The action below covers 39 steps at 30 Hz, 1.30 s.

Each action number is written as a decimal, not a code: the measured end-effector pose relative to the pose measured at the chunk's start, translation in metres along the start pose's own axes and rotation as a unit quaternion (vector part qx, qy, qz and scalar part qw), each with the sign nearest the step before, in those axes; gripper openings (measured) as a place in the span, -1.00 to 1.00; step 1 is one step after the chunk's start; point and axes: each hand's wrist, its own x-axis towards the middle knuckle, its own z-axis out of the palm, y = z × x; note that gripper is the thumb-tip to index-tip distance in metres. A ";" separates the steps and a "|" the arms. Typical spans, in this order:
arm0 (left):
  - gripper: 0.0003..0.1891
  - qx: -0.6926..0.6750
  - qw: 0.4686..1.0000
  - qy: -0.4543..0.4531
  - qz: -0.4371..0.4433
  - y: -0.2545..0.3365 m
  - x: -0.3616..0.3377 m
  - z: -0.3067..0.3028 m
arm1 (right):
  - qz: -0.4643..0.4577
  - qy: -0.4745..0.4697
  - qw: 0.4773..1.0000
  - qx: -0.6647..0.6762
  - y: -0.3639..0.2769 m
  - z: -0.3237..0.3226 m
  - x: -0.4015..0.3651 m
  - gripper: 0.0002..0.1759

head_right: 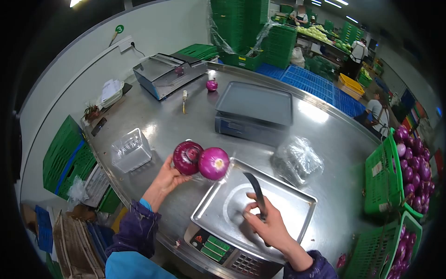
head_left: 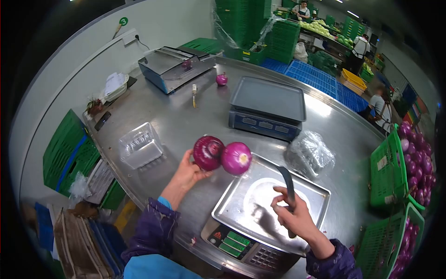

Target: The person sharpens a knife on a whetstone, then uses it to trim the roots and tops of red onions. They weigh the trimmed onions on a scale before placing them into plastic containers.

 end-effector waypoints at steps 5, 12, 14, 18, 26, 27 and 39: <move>-0.32 0.068 0.989 0.128 0.021 0.004 0.060 -0.087 | 0.073 0.080 0.994 -0.011 0.032 -0.030 -0.023 -0.57; -0.31 -0.008 0.980 0.199 0.029 -0.008 0.143 -0.121 | 0.125 0.192 0.973 -0.002 0.064 -0.060 -0.059 -0.70; -0.26 -0.047 0.982 0.161 0.082 -0.006 0.167 -0.120 | 0.132 0.191 0.973 -0.001 0.063 -0.063 -0.063 -0.71; -0.32 0.010 0.969 0.211 0.129 -0.001 0.178 -0.104 | 0.128 0.190 0.973 0.011 0.072 -0.066 -0.068 -0.70; -0.53 0.770 0.476 0.302 0.300 0.082 0.050 -0.126 | 0.130 0.192 0.973 0.009 0.075 -0.066 -0.081 -0.72; -0.56 0.781 0.475 0.332 0.234 0.087 0.035 -0.145 | 0.129 0.190 0.973 0.006 0.075 -0.064 -0.085 -0.72; -0.87 0.775 0.536 0.211 0.261 0.071 -0.047 -0.187 | 0.143 0.159 0.977 0.013 0.072 -0.048 -0.123 -0.66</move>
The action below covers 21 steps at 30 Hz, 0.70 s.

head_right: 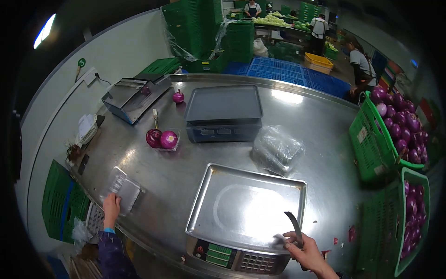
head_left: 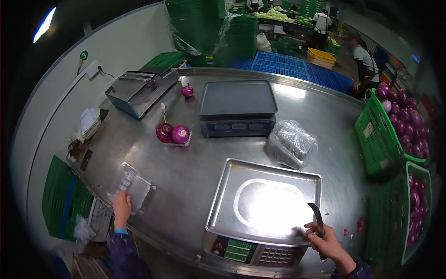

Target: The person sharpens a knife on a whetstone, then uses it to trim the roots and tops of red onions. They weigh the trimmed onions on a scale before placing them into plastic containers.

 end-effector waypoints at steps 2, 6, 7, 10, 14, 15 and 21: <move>-0.83 -0.004 1.000 -0.006 0.008 0.009 -0.013 -0.013 | -0.010 0.005 1.000 -0.019 0.004 -0.001 -0.008 -0.65; -0.68 -0.041 0.997 -0.036 -0.055 0.019 -0.023 -0.033 | -0.016 0.001 0.999 -0.045 0.009 -0.002 -0.023 -0.63; -0.70 -0.017 0.995 -0.054 -0.085 0.021 -0.021 -0.036 | -0.029 0.001 0.998 -0.047 0.014 -0.002 -0.027 -0.63; -0.78 -0.028 0.998 0.001 -0.051 0.043 -0.021 -0.041 | -0.045 -0.007 0.998 -0.038 0.021 -0.004 -0.038 -0.62; -0.94 -0.217 0.963 0.052 0.153 0.143 -0.018 -0.039 | -0.075 0.000 0.996 -0.039 0.038 -0.010 -0.052 -0.61; -0.93 -0.249 0.938 0.057 0.234 0.171 -0.020 -0.030 | -0.089 0.001 0.995 -0.035 0.050 -0.012 -0.055 -0.61; -0.55 -0.079 0.860 -0.306 0.402 0.317 -0.051 -0.039 | -0.098 0.012 0.992 0.074 0.104 -0.032 -0.083 -0.63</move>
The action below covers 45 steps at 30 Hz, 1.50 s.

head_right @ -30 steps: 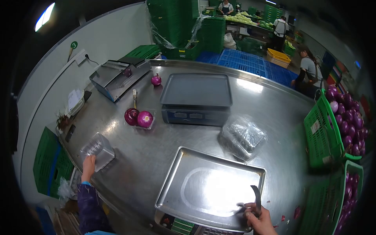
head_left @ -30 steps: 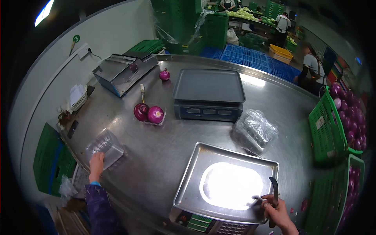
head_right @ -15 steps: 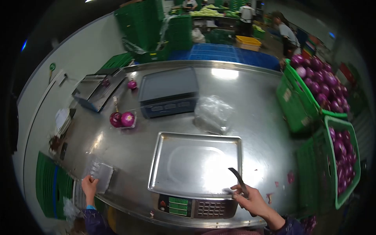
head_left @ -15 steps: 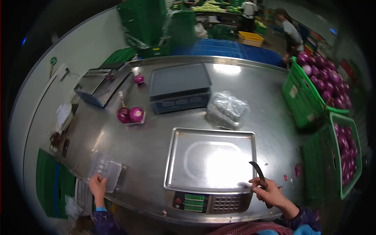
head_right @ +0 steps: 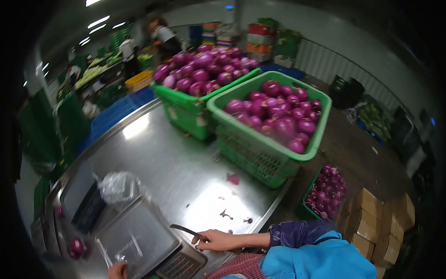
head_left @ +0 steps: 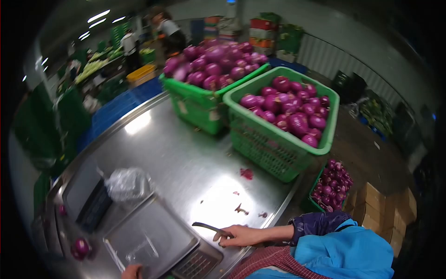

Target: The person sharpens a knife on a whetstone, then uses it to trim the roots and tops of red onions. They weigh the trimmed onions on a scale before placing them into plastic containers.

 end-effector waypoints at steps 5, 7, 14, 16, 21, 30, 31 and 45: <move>-0.39 -0.059 0.992 -0.025 0.110 0.080 0.048 -0.039 | 0.087 0.063 0.965 0.240 0.027 -0.040 -0.050 -0.62; -0.41 -0.104 0.983 -0.001 0.154 0.131 0.083 -0.056 | 0.086 0.046 0.950 0.298 0.059 -0.050 -0.063 -0.59; -0.57 -0.276 0.884 0.020 0.378 0.409 0.206 -0.072 | 0.057 0.076 0.917 0.388 0.076 -0.116 -0.112 -0.67; -0.40 -0.229 0.863 -0.024 0.450 0.487 0.236 -0.063 | 0.051 0.087 0.919 0.382 0.081 -0.131 -0.123 -0.67; -0.11 0.026 0.788 -0.069 0.611 0.615 0.291 0.002 | 0.064 0.126 0.932 0.334 0.096 -0.160 -0.151 -0.67; -0.11 0.093 0.810 -0.116 0.567 0.658 0.304 0.014 | 0.037 0.145 0.956 0.251 0.125 -0.187 -0.171 -0.68; -0.11 0.049 0.827 -0.115 0.547 0.655 0.306 0.010 | 0.024 0.148 0.962 0.227 0.125 -0.188 -0.171 -0.65; -0.07 -0.794 0.559 -0.231 0.056 0.425 0.188 -0.012 | -0.291 0.255 0.909 -0.156 0.084 -0.175 -0.147 -0.88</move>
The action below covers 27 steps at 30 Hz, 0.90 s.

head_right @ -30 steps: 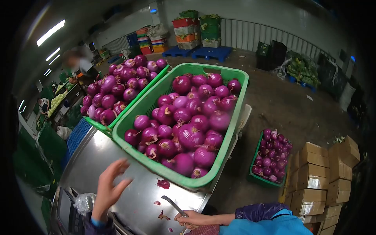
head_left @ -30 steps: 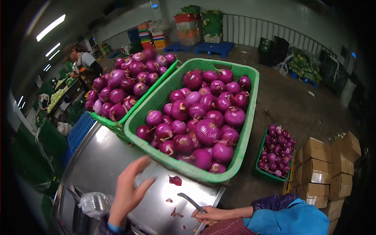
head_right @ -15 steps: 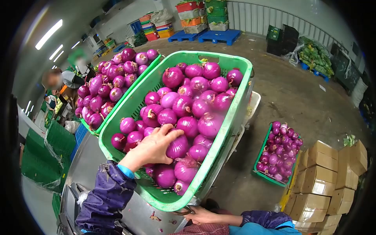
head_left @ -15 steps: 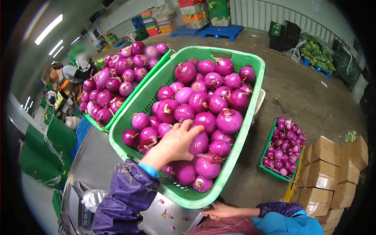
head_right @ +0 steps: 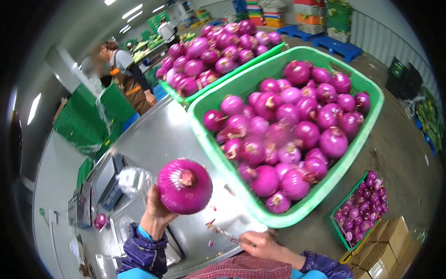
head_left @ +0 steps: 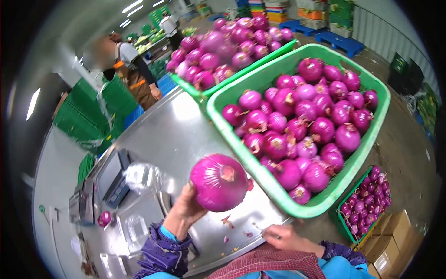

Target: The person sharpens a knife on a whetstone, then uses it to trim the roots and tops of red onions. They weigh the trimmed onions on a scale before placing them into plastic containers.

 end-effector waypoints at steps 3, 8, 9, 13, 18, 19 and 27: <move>-0.01 -0.077 0.997 0.018 0.001 -0.035 -0.041 -0.027 | -0.075 0.045 0.992 -0.086 -0.030 0.000 0.043 -0.81; -0.17 -0.210 0.974 0.074 -0.043 -0.091 -0.108 -0.072 | -0.119 -0.034 0.953 -0.276 -0.051 0.018 0.080 -0.79; -0.17 -0.219 0.972 0.080 -0.044 -0.096 -0.115 -0.075 | -0.115 -0.043 0.954 -0.275 -0.052 0.023 0.080 -0.79; -0.24 -0.228 0.969 0.076 -0.055 -0.101 -0.130 -0.077 | -0.153 -0.081 0.938 -0.300 -0.058 0.042 0.082 -0.78; -0.26 -0.370 0.924 -0.005 -0.096 -0.118 -0.138 -0.096 | -0.172 -0.091 0.922 -0.335 -0.055 0.052 0.080 -0.72; -0.25 -0.370 0.922 -0.021 -0.109 -0.116 -0.139 -0.094 | -0.175 -0.087 0.924 -0.330 -0.051 0.053 0.077 -0.71; -0.19 -0.181 0.970 0.066 -0.145 -0.103 -0.143 -0.081 | -0.134 -0.039 0.939 -0.315 -0.040 0.052 0.054 -0.71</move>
